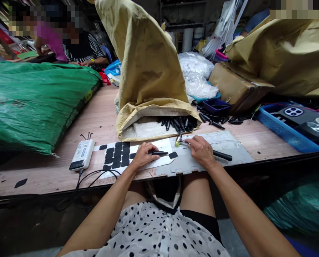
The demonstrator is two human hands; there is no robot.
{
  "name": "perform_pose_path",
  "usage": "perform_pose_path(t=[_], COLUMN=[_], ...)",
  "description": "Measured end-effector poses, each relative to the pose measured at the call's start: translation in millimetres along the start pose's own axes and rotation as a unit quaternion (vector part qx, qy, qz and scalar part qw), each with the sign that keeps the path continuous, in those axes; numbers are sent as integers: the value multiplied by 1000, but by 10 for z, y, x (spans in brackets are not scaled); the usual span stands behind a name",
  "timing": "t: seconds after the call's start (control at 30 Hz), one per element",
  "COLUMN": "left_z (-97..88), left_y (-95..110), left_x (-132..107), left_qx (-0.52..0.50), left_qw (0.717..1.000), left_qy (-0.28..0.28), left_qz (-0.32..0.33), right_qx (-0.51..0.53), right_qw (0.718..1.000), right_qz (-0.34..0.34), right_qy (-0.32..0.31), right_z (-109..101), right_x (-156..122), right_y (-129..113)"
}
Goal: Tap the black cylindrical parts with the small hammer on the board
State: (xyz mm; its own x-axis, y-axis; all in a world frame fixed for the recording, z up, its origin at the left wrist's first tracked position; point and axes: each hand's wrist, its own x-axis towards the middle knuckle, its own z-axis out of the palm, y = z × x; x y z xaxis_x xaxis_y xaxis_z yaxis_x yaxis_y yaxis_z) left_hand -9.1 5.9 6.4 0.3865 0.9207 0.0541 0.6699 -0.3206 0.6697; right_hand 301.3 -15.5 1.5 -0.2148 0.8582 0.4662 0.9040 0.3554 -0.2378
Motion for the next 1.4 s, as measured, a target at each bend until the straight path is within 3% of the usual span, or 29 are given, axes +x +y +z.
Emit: perform_pose_path(t=[0.13, 0.43, 0.57, 0.63, 0.77, 0.9, 0.97, 1.03, 1.13, 1.17, 1.23, 1.3, 1.4], left_z=[-3, -52, -130, -106, 212, 657, 742, 678, 387, 278, 99, 15, 74], left_y=[13, 75, 355, 517, 628, 483, 467, 545, 749, 803, 848, 805, 668], left_x=[-14, -8, -290, -552, -1079, -1331, -1336, -1252, -887, -692, -215, 311, 989], left_qx=[-6, 11, -13, -55, -63, 14, 35, 17, -57, -71, -62, -30, 40], left_qw=[1000, 1000, 999, 994, 978, 977, 976, 977, 982, 986, 998, 995, 984], left_qy=[0, -10, -20, -73, -198, -198, -190, -197, -180, -146, -11, 82, 126], left_qz=[0, 6, 42, 61, 25, -82, -105, -82, -29, -24, -25, -48, -119], right_qx=[-1, -28, -28, -28, -29, -32, -34, -38, -42, -43, -43, -41, -35], right_qw=[1000, 1000, 1000, 999, 999, 999, 999, 999, 999, 999, 999, 999, 999], right_qz=[-3, 8, 14, 14, 14, 17, 15, 14, 15, 14, 13, 11, 12], right_qy=[7, -1, 2, 4, 4, 6, 7, 7, 4, 4, 3, 1, -3], right_z=[111, 127, 140, 147, 153, 148, 144, 143, 146, 148, 149, 147, 141], right_x=[-35, -37, -39, -41, -38, -35, -36, -39, -40, -39, -35, -31, -25], right_y=[124, 96, 102, 104, 101, 89, 83, 79, 74, 73, 73, 75, 79])
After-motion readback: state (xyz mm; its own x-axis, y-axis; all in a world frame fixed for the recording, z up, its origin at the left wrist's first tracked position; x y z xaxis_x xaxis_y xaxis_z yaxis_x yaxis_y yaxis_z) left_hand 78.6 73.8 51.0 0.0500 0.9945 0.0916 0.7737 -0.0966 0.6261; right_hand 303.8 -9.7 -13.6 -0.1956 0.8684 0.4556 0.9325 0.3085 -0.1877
